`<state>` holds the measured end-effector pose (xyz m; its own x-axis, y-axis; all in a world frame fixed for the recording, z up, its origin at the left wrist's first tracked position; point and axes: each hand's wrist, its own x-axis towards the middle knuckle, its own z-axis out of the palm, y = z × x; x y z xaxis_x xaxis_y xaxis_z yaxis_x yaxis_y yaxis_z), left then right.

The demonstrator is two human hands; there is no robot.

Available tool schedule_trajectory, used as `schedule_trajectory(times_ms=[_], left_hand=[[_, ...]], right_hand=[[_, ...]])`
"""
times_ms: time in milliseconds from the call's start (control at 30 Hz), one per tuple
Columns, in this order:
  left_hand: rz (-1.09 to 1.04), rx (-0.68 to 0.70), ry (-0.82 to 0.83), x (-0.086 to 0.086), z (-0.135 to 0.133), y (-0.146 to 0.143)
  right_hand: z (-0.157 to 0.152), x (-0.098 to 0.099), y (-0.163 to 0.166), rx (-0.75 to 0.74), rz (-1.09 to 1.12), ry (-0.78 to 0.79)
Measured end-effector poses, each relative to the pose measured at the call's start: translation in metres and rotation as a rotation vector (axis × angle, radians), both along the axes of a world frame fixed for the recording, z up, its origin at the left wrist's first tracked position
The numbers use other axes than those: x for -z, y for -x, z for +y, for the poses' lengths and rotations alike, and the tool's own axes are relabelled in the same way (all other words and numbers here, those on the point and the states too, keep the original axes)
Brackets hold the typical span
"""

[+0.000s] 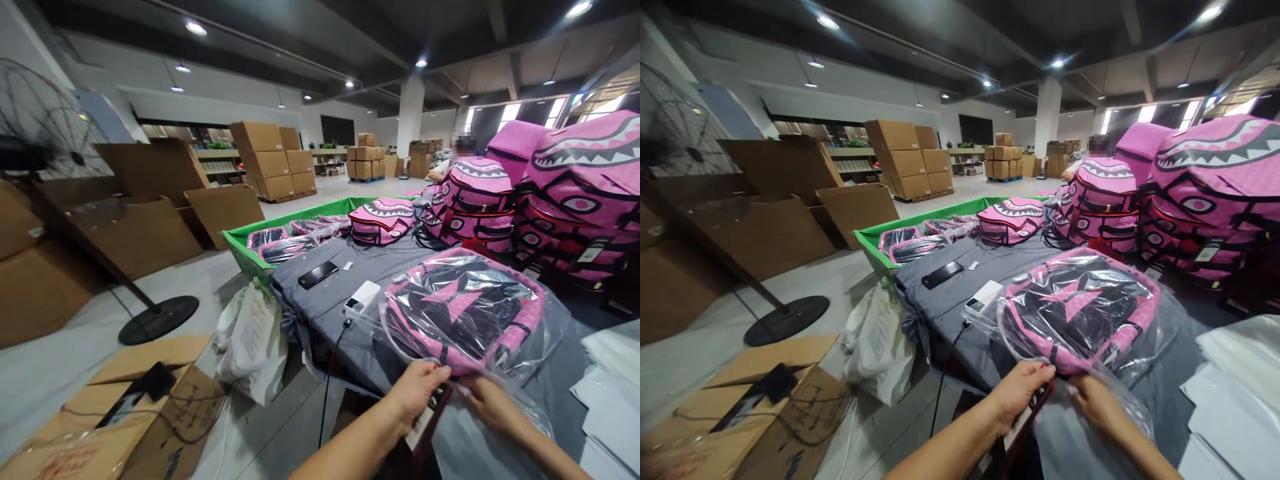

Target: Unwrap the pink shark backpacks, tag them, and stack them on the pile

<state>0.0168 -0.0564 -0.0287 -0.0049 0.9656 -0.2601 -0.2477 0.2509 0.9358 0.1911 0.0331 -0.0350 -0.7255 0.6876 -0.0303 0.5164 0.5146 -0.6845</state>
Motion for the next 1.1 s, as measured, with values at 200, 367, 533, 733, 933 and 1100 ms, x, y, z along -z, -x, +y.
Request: schedule_trajectory(times_ms=[200, 367, 533, 733, 933, 1100], left_hand=[[0.555, 0.061, -0.134, 0.034, -0.026, -0.037], [1.138, 0.27, -0.241, 0.043, -0.03, -0.054], [1.266, 0.324, -0.503, 0.055, -0.028, -0.057], [0.453, -0.484, -0.269, 0.057, -0.033, -0.033], [-0.323, -0.551, -0.103, 0.059, -0.014, -0.055], [-0.384, -0.772, 0.035, 0.063, 0.002, -0.073]], right_hand=[[0.009, -0.003, -0.013, 0.19, 0.063, 0.199], [-0.01, -0.012, 0.0, 0.212, 0.072, 0.269], [-0.023, -0.014, 0.02, 0.422, 0.041, 0.039], [-0.028, -0.015, 0.024, 0.479, 0.14, 0.065], [-0.026, -0.012, 0.023, 0.499, 0.112, 0.049], [-0.026, -0.007, 0.019, 0.447, 0.086, -0.049]])
